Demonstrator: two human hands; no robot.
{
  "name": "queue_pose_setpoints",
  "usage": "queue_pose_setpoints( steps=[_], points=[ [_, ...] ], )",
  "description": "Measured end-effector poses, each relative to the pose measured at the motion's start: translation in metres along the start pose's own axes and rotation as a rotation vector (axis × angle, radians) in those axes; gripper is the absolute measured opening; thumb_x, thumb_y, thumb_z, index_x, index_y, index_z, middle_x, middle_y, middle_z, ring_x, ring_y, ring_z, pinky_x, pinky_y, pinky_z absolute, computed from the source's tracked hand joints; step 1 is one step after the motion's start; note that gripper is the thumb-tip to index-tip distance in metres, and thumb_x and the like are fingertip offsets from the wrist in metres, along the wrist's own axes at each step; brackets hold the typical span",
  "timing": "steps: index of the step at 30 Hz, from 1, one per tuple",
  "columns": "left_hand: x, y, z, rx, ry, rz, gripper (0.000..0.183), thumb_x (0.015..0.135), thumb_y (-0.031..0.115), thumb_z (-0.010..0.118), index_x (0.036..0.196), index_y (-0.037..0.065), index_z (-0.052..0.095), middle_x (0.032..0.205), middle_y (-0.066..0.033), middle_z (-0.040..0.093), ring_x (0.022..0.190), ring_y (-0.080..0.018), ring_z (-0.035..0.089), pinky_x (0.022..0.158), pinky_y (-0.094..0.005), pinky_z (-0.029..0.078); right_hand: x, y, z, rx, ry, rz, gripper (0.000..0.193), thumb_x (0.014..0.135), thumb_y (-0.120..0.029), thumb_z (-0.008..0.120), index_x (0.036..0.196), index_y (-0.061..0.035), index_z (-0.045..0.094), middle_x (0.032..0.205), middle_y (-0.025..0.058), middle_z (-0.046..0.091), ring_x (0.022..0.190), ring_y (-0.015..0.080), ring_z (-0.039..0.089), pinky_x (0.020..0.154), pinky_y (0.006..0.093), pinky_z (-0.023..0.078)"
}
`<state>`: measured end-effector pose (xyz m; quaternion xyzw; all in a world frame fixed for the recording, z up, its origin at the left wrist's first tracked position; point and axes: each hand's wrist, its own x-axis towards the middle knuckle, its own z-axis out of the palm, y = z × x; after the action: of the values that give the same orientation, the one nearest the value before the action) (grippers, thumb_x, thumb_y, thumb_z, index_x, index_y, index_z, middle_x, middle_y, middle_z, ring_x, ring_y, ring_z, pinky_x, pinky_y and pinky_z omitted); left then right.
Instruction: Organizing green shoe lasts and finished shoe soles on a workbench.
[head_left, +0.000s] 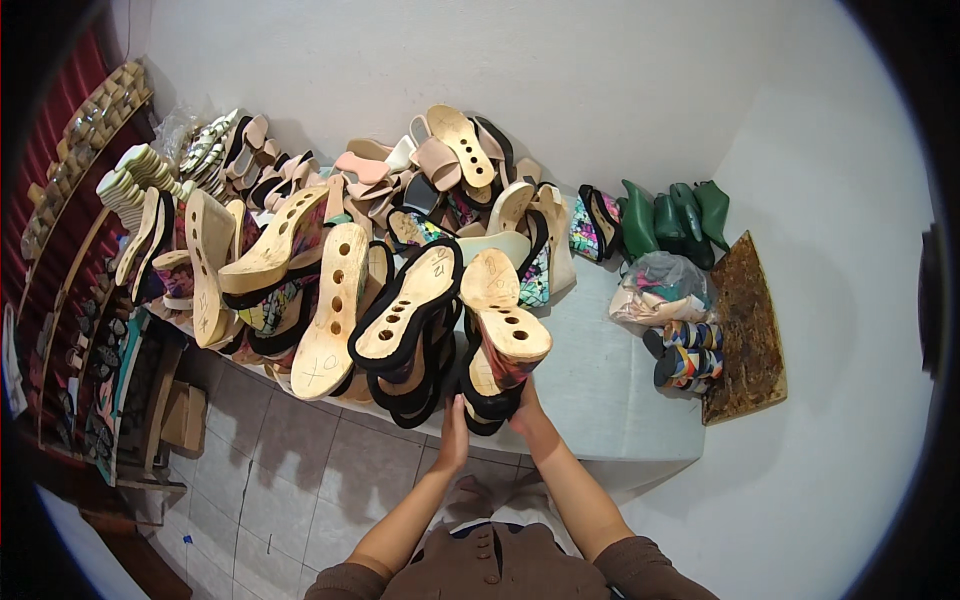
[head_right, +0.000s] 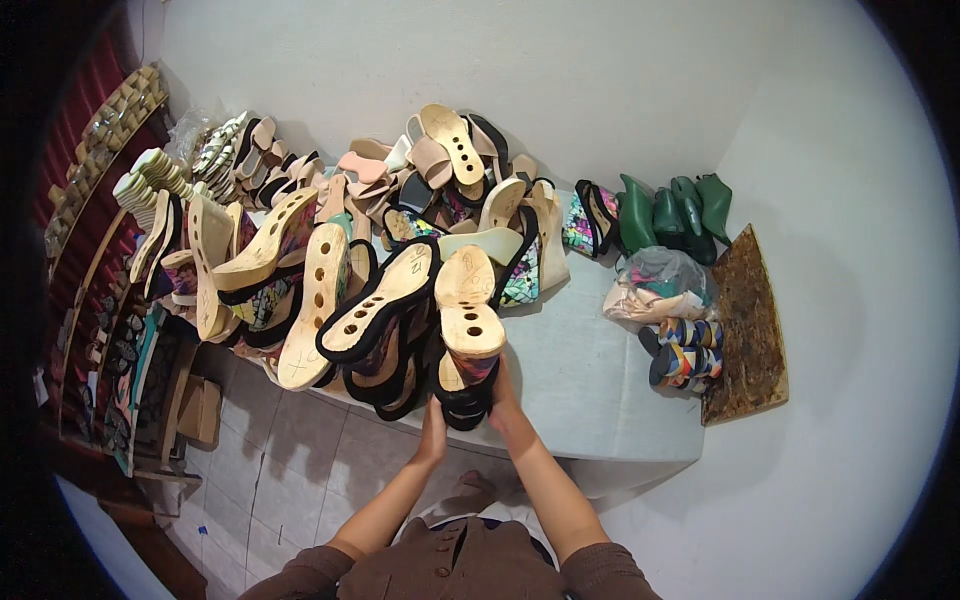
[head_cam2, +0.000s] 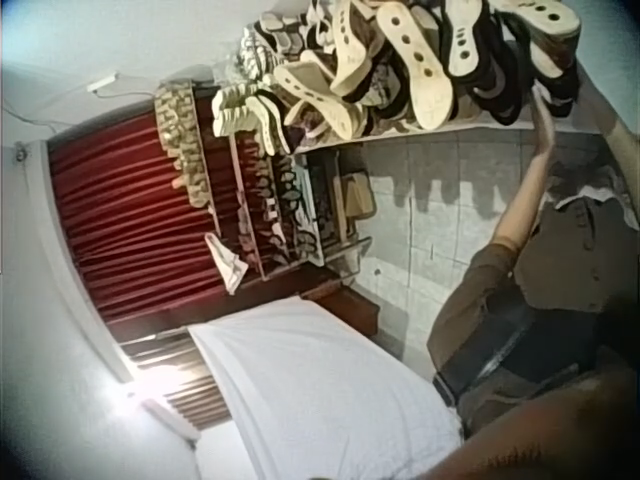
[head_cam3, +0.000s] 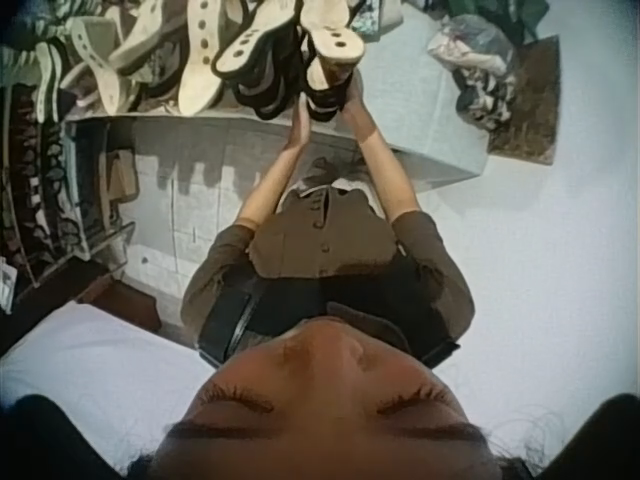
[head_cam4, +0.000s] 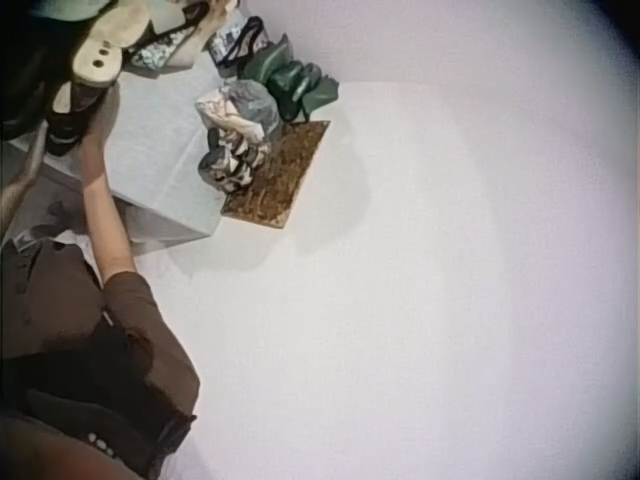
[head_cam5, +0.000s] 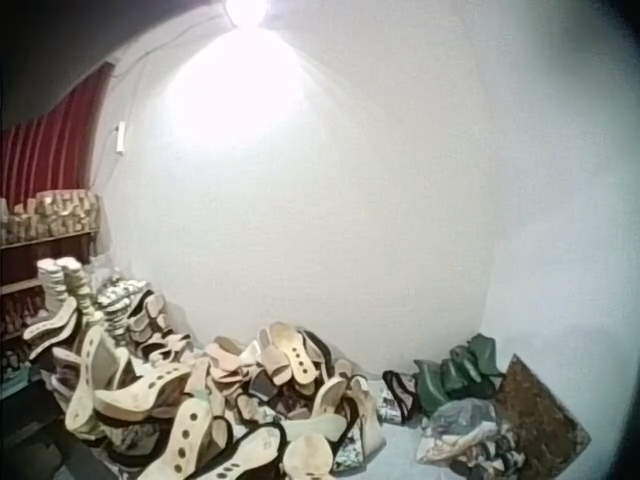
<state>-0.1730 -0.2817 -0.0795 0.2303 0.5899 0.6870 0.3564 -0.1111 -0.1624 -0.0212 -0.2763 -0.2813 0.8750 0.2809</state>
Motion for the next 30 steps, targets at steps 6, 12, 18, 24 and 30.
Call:
queue_pose_setpoints(
  steps=[6, 12, 18, 24, 30],
  points=[
    [0.014, 0.015, 0.007, -0.167, 0.044, -0.007, 0.060, 0.097, 0.044, 0.024, 0.138, 0.000, 0.026, 0.140, -0.0081, 0.031, 0.129, -0.0181, 0.029, 0.106, -0.0305, 0.021, 0.014, 0.006, -0.023, -0.032, 0.058, 0.026, 0.051, 0.092, -0.046, 0.040, 0.129, -0.0116, 0.043, 0.125, 0.0025, 0.052, 0.110, 0.0154, 0.052, 0.094, 0.0298, 0.041],
    [0.016, 0.093, 0.025, -0.079, 0.131, -0.196, 0.075, 0.091, 0.056, 0.031, 0.137, -0.004, 0.027, 0.141, -0.0138, 0.030, 0.130, -0.0204, 0.028, 0.106, -0.0309, 0.020, 0.001, -0.044, -0.004, -0.229, 0.170, 0.156, 0.075, 0.085, -0.066, 0.030, 0.142, -0.0174, 0.023, 0.145, 0.0068, 0.027, 0.132, 0.0235, 0.027, 0.107, 0.0447, 0.021],
    [0.028, 0.111, 0.035, -0.133, 0.245, -0.106, 0.074, 0.091, 0.056, 0.033, 0.138, 0.000, 0.026, 0.140, -0.0118, 0.032, 0.129, -0.0192, 0.030, 0.107, -0.0320, 0.020, -0.041, -0.100, 0.062, -0.363, -0.025, -0.199, 0.082, 0.084, -0.068, 0.027, 0.145, -0.0202, 0.002, 0.151, 0.0110, 0.002, 0.138, 0.0282, 0.009, 0.108, 0.0474, 0.011],
    [0.031, 0.119, 0.029, -0.360, -0.155, -0.106, 0.064, 0.091, 0.042, 0.040, 0.137, -0.001, 0.028, 0.137, -0.0142, 0.036, 0.127, -0.0221, 0.035, 0.106, -0.0331, 0.024, -0.043, -0.112, 0.074, -0.425, -0.306, -0.167, 0.069, 0.090, -0.058, 0.031, 0.136, -0.0080, 0.037, 0.150, 0.0132, 0.004, 0.138, 0.0224, 0.008, 0.109, 0.0332, 0.011],
    [0.040, 0.103, 0.024, -0.350, -0.177, -0.078, 0.066, 0.091, 0.044, 0.040, 0.137, -0.001, 0.027, 0.136, -0.0132, 0.037, 0.126, -0.0212, 0.036, 0.104, -0.0330, 0.028, -0.032, -0.115, 0.062, -0.314, -0.317, -0.090, 0.078, 0.086, -0.066, 0.029, 0.143, -0.0119, 0.022, 0.150, 0.0130, 0.002, 0.138, 0.0247, 0.004, 0.109, 0.0415, 0.007]
  ],
)
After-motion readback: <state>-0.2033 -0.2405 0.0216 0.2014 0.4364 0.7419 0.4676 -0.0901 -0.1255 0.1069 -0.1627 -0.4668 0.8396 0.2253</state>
